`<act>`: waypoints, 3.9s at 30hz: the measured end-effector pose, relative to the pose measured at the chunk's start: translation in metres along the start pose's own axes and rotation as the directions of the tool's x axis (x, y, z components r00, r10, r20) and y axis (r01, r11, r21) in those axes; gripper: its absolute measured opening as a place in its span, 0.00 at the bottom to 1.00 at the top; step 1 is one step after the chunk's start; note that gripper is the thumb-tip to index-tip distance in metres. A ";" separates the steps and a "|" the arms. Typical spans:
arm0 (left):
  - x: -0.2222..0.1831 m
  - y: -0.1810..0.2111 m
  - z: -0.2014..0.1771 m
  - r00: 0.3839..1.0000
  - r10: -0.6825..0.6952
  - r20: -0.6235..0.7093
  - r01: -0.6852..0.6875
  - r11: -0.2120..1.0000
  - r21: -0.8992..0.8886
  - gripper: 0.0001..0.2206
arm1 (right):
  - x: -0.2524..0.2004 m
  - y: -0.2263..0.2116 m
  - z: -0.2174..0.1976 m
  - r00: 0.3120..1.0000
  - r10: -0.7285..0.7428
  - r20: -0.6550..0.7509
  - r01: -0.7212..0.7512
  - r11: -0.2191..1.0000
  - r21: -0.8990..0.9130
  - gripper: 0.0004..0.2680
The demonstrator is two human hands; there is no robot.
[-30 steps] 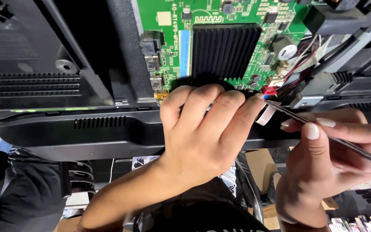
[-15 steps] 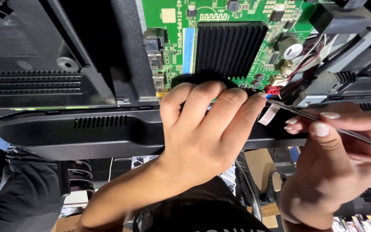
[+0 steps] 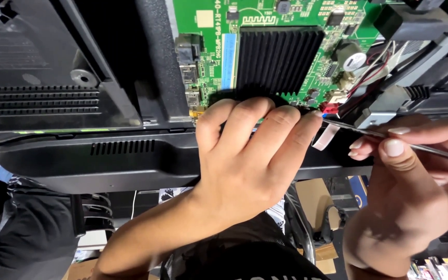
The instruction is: Repairing a television by manipulating internal cables and connectors on a circuit board using tweezers.
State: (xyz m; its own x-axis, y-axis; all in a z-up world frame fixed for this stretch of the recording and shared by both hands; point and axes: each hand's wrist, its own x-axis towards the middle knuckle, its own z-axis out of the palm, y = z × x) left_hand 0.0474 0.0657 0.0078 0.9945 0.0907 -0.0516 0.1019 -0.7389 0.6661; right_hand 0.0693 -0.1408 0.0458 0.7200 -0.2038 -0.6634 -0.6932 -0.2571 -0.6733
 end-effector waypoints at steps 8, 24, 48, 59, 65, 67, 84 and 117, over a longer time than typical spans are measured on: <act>0.000 -0.001 -0.001 1.000 0.004 -0.004 -0.004 1.000 -0.006 0.06 | 0.017 0.001 -0.016 0.970 0.060 0.236 -0.108 0.974 0.198 0.04; -0.001 -0.001 -0.004 1.000 0.008 0.005 -0.008 1.000 -0.014 0.05 | -0.027 -0.003 0.033 0.940 -0.332 -0.080 0.303 0.919 -0.253 0.07; -0.001 0.012 -0.002 0.999 0.002 -0.035 -0.001 0.999 0.032 0.06 | -0.004 0.006 -0.052 0.858 -0.462 0.226 0.506 0.836 -0.214 0.03; 0.000 0.013 -0.006 1.000 0.002 -0.004 -0.002 0.999 0.037 0.03 | 0.002 -0.022 0.009 0.743 -0.416 0.525 0.667 0.389 -0.635 0.09; 0.001 0.016 -0.005 0.999 -0.032 0.020 0.032 0.999 0.024 0.04 | -0.014 -0.017 0.027 0.914 -0.323 0.247 0.403 0.634 -0.660 0.06; 0.001 0.017 -0.006 0.999 -0.039 0.025 0.038 0.999 0.024 0.05 | -0.017 -0.017 0.032 0.936 -0.303 0.178 0.345 0.691 -0.635 0.05; -0.001 0.015 -0.005 1.000 -0.014 0.012 0.014 0.999 0.052 0.04 | -0.023 0.000 0.047 0.921 -0.387 0.038 0.324 0.709 -0.627 0.09; -0.004 0.005 -0.011 0.999 -0.013 -0.042 0.014 1.000 0.022 0.04 | 0.020 0.012 0.021 0.254 -0.759 0.600 0.794 -0.191 -0.577 0.10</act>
State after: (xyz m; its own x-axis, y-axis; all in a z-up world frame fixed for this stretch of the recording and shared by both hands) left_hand 0.0435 0.0691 0.0194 0.9913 0.1287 -0.0287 0.1164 -0.7521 0.6486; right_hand 0.0751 -0.1278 0.0176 0.6888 0.7099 0.1469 0.7230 -0.6581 -0.2099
